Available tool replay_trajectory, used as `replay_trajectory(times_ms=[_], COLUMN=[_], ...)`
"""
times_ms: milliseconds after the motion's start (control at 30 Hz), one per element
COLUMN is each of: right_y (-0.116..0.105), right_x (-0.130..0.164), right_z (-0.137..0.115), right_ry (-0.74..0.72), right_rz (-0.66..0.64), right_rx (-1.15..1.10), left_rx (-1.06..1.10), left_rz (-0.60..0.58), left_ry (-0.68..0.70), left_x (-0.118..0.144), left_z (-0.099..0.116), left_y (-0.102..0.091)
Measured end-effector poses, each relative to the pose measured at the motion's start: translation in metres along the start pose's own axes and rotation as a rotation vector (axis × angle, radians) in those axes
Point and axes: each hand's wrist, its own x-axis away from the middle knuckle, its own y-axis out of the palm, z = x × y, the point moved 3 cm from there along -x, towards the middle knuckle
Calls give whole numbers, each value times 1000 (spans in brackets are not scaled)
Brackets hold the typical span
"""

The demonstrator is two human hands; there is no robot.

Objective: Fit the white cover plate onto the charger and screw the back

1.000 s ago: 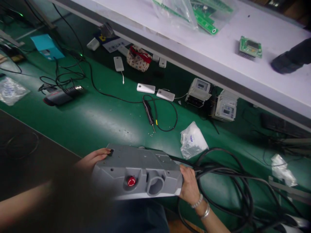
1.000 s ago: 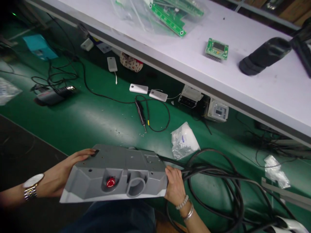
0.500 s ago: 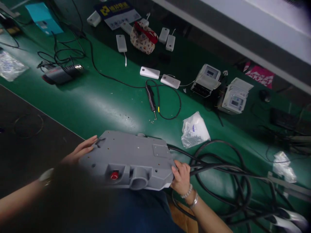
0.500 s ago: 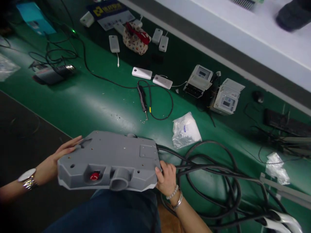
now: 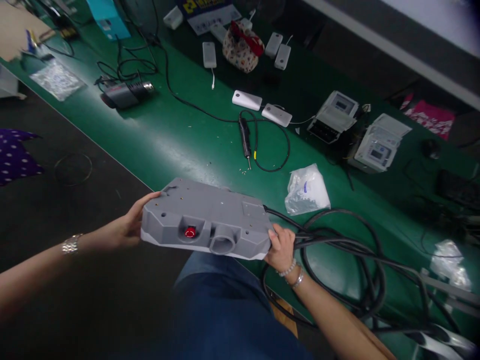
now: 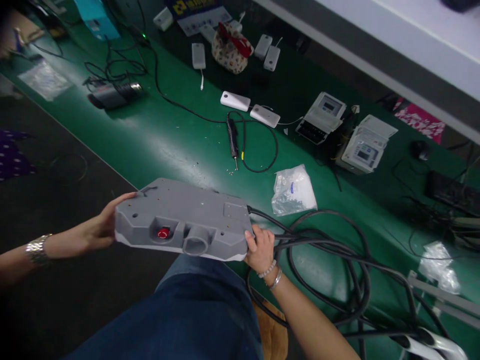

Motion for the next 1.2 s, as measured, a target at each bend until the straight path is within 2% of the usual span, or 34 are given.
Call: replay_trajectory(times_ms=[67,100,167,267,367,467,667,800,1000,1200], right_y=[2,4,7,11,15,18,20,19,21,13], right_x=[3,5,8,13,19,25,28,28,27,8], right_z=[-3,-6,-13,-29,-42,-51,-58,-60,-52,-37], right_ry=[1,5,20,56,87,82,4,-28,15,59], right_rz=[7,11,20,37,52,71,68,77,21,-57], right_rx=[4,8,20,42,60,80,97,90,85,34], left_rx=[213,291,337,291,294,369,491,553,541,460], left_rz=[-72,-55,69,278,381,417,437,433,476,474], left_ry=[-151,-189,-213,-220,-218,-230,-230,-216,-264,-367], left_x=[4,3,-4,-19,-29,-29,-16,-11,-16,-31], left_z=[-3,-3,1,7,4,-15,-66,-80,-75,-38], left_y=[-5,-6,-7,-1,5,4,3,11,10,2])
